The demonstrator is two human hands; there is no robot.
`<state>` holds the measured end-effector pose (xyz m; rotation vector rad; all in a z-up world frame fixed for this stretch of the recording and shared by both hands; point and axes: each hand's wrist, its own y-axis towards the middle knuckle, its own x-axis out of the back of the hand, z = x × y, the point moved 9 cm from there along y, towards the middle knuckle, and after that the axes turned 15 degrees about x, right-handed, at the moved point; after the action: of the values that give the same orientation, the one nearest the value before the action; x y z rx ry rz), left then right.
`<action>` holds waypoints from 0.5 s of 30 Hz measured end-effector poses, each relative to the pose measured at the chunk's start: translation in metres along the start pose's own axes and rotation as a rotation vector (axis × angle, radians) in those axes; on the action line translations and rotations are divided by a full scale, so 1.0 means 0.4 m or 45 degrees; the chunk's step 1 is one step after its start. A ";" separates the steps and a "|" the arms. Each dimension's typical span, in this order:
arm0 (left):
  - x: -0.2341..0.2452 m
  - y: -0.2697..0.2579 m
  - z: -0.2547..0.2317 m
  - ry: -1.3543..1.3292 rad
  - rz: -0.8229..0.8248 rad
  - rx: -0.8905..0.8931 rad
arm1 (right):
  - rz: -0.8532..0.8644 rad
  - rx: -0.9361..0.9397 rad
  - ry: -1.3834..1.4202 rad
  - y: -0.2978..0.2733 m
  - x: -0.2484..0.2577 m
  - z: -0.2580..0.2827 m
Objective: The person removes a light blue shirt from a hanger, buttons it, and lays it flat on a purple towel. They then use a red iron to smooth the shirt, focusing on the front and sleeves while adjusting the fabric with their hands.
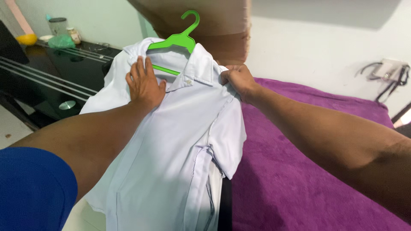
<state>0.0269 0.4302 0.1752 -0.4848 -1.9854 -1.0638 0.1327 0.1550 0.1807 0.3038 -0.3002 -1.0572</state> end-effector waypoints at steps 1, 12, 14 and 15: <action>0.013 -0.007 -0.013 -0.018 -0.039 -0.034 | -0.003 0.024 -0.012 -0.010 0.017 0.010; 0.137 -0.072 -0.238 -0.317 -0.334 -0.285 | -0.138 0.083 0.007 -0.121 0.294 0.070; 0.149 -0.103 -0.292 -0.346 -0.361 -0.308 | -0.151 0.128 0.004 -0.141 0.353 0.094; 0.155 -0.122 -0.317 -0.362 -0.373 -0.319 | -0.158 0.150 0.000 -0.154 0.382 0.107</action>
<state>0.0191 0.2956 0.2399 -0.5098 -2.2308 -1.5084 0.1369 -0.0125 0.2109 0.4325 -0.3474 -1.1635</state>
